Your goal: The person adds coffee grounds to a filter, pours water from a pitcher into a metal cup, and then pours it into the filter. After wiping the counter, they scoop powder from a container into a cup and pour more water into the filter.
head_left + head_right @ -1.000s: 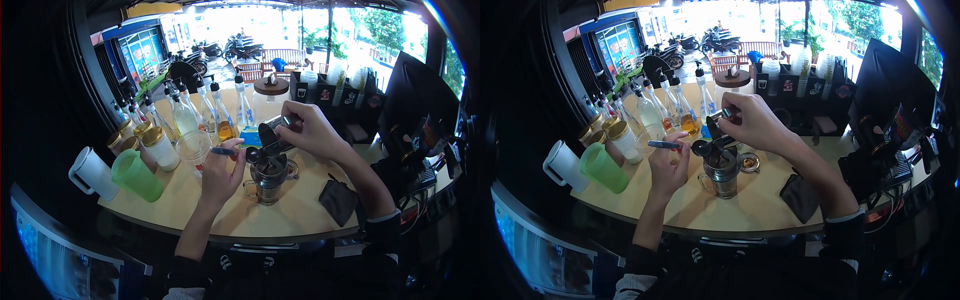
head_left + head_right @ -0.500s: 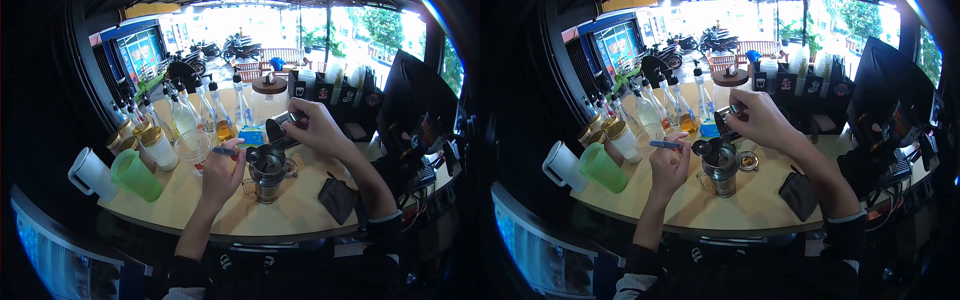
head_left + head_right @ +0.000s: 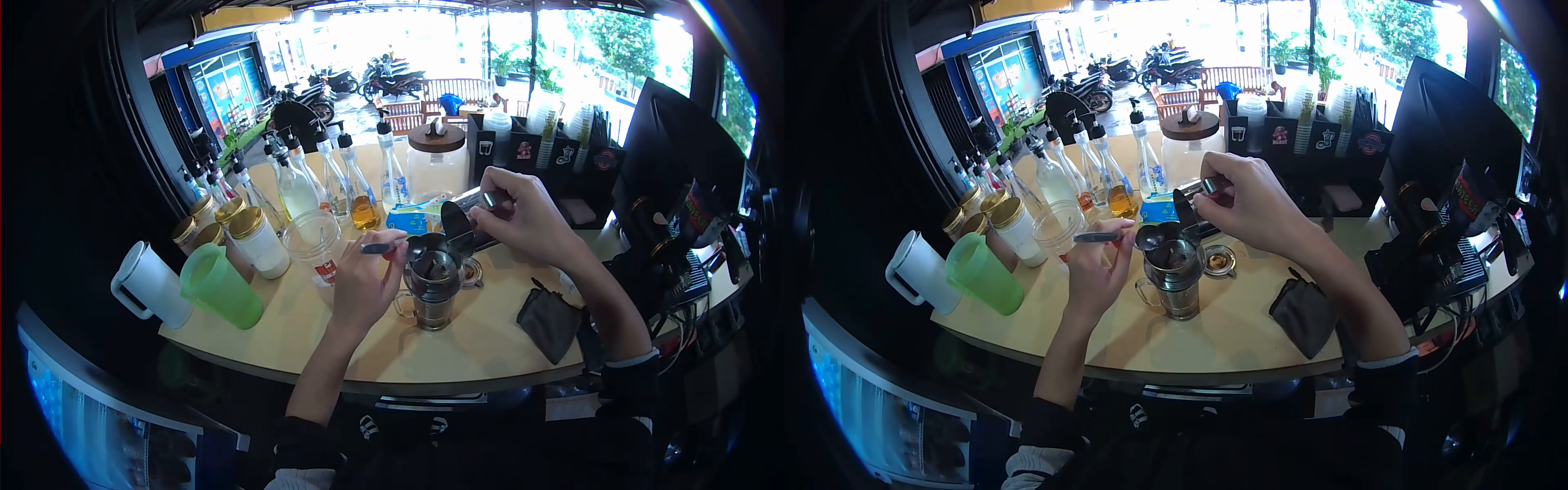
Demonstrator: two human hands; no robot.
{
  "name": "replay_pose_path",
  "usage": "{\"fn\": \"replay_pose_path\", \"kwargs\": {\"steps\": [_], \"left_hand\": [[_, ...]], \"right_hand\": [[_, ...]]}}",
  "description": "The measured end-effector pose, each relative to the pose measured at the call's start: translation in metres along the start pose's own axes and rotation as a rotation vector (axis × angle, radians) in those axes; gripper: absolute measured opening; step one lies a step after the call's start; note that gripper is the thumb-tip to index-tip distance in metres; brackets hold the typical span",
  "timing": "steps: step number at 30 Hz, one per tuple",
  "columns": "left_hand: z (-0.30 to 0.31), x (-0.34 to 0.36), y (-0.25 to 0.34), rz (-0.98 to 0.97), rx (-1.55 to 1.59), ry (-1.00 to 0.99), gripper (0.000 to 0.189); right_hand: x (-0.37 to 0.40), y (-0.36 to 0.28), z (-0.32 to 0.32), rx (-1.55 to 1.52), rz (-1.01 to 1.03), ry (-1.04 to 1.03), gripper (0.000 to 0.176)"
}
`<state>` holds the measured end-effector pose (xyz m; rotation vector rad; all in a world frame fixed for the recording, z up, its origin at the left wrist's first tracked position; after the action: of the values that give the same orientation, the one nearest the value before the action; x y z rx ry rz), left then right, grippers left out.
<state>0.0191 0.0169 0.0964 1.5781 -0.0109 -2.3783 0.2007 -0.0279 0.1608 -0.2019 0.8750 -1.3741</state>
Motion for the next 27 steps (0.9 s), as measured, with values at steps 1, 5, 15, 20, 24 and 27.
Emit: {"fn": "replay_pose_path", "kwargs": {"steps": [1, 5, 15, 20, 24, 27], "left_hand": [[-0.002, 0.0, 0.002, -0.041, -0.03, -0.012, 0.016], [-0.011, 0.0, 0.009, -0.118, -0.048, -0.058, 0.012], [-0.02, 0.019, 0.014, -0.152, -0.075, -0.169, 0.022], [-0.021, 0.026, 0.02, -0.203, -0.118, -0.255, 0.023], [-0.021, 0.028, 0.022, -0.212, -0.125, -0.268, 0.025], [-0.021, 0.026, 0.026, -0.236, -0.156, -0.257, 0.027]], "right_hand": [[0.0, 0.002, 0.0, -0.063, 0.0, 0.003, 0.024], [-0.001, 0.012, 0.0, -0.172, -0.027, 0.012, 0.023], [0.0, 0.061, 0.002, -0.537, -0.092, 0.076, 0.022], [0.008, 0.082, 0.001, -0.663, -0.166, 0.098, 0.022], [0.013, 0.093, 0.0, -0.669, -0.181, 0.104, 0.022], [0.017, 0.096, 0.002, -0.711, -0.19, 0.12, 0.022]]}}
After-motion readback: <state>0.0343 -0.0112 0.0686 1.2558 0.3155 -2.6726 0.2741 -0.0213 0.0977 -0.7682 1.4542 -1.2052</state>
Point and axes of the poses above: each hand's wrist, its own x-axis away from the middle knuckle, its own z-axis out of the back of the hand, y = z × x, the point moved 9 cm from there along -x, towards the middle knuckle, and after that the axes turned 10 degrees about -z, right-handed, at the moved point
